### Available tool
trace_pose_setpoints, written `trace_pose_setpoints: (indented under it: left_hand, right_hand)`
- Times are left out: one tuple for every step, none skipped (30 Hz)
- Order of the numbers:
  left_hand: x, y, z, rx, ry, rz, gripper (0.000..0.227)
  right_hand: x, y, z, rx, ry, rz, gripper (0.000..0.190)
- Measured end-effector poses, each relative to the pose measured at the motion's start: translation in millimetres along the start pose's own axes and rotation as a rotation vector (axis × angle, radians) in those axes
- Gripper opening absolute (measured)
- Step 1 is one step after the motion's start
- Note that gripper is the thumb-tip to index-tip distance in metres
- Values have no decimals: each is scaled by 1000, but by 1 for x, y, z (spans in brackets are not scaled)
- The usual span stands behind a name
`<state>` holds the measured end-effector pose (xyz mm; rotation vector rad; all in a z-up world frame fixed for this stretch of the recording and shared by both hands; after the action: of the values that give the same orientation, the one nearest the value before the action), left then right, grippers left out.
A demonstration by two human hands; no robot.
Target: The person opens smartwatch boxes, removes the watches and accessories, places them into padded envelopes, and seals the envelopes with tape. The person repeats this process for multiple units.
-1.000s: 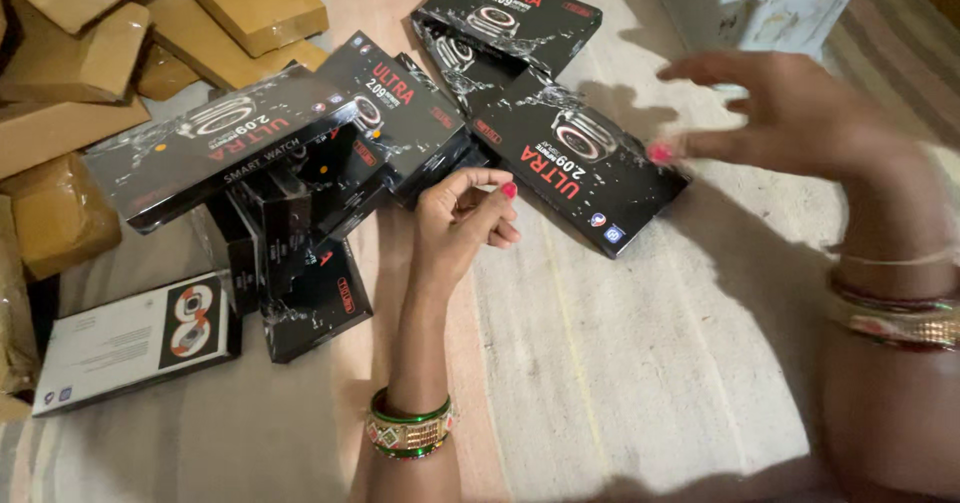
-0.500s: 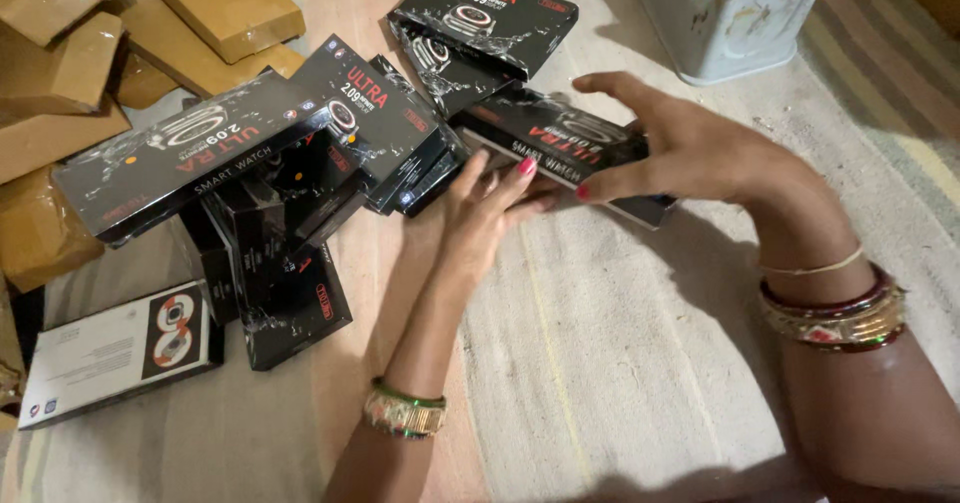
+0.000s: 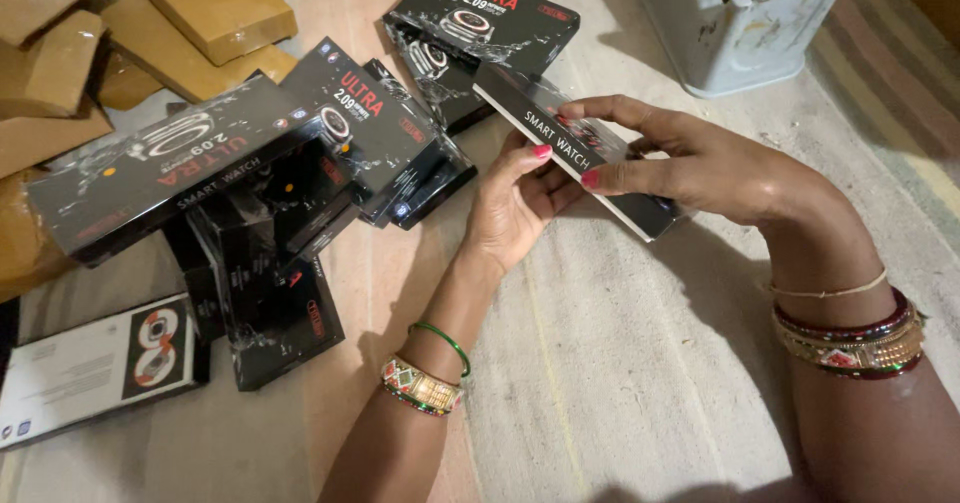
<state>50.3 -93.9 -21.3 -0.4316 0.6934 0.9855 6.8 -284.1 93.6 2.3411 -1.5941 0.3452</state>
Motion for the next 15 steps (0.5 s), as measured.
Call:
trace_pose_setpoints:
  left_hand:
    - [0,-1,-1,-1,-8,3,54]
    - [0,0,-1,-2,-13,11,55]
    - [0,1,-1,-3,-18,18,55]
    - [1,1,-1,-8,-26,25,56]
    - [1,1,0,-12,-35,33,56]
    - [1,2,1,-18,-43,40,57]
    - [2,2,2,-29,-40,30,57]
    - [2,3,2,-37,-37,20,57]
    - [2,5,2,-45,-35,10,57]
    - [1,6,3,-49,-9,9,57]
    - [0,7,3,-53,17,9,57]
    - [-1,8,4,-56,44,8,57]
    - [-3,10,5,-68,84,2,56]
    - [-5,12,5,-79,124,-2,56]
    - [-7,14,6,-90,165,-6,56]
  right_hand:
    - [0,1,0,-20,8,0,66]
    - [0,2,0,-43,16,-3,67]
    - [0,3,1,-66,23,-7,68]
    - [0,3,1,-68,16,-9,68]
    - [0,3,2,-70,9,-10,68]
    - [0,3,2,-71,3,-13,68]
    - [0,3,2,-19,-33,-41,70]
    - [-1,3,3,31,-70,-69,71]
    - [-1,4,3,81,-106,-96,72]
    - [0,3,2,82,-128,-105,74]
    - [0,3,2,84,-150,-114,76]
    - [0,4,1,84,-172,-122,78]
    - [-2,4,-1,128,-211,-155,77]
    - [-4,4,-3,170,-250,-189,76]
    - [-5,5,-4,213,-290,-222,76]
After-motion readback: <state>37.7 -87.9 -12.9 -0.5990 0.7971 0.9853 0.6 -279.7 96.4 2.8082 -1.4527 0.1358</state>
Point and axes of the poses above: each hand's wrist, its own y-axis away from the middle knuckle, its own x-axis out of the back of the hand, z = x × y, the point moved 1 cm from there along -y, towards the middle knuckle, and after that the axes turned 5 degrees about -y, right-handed, at the moved point
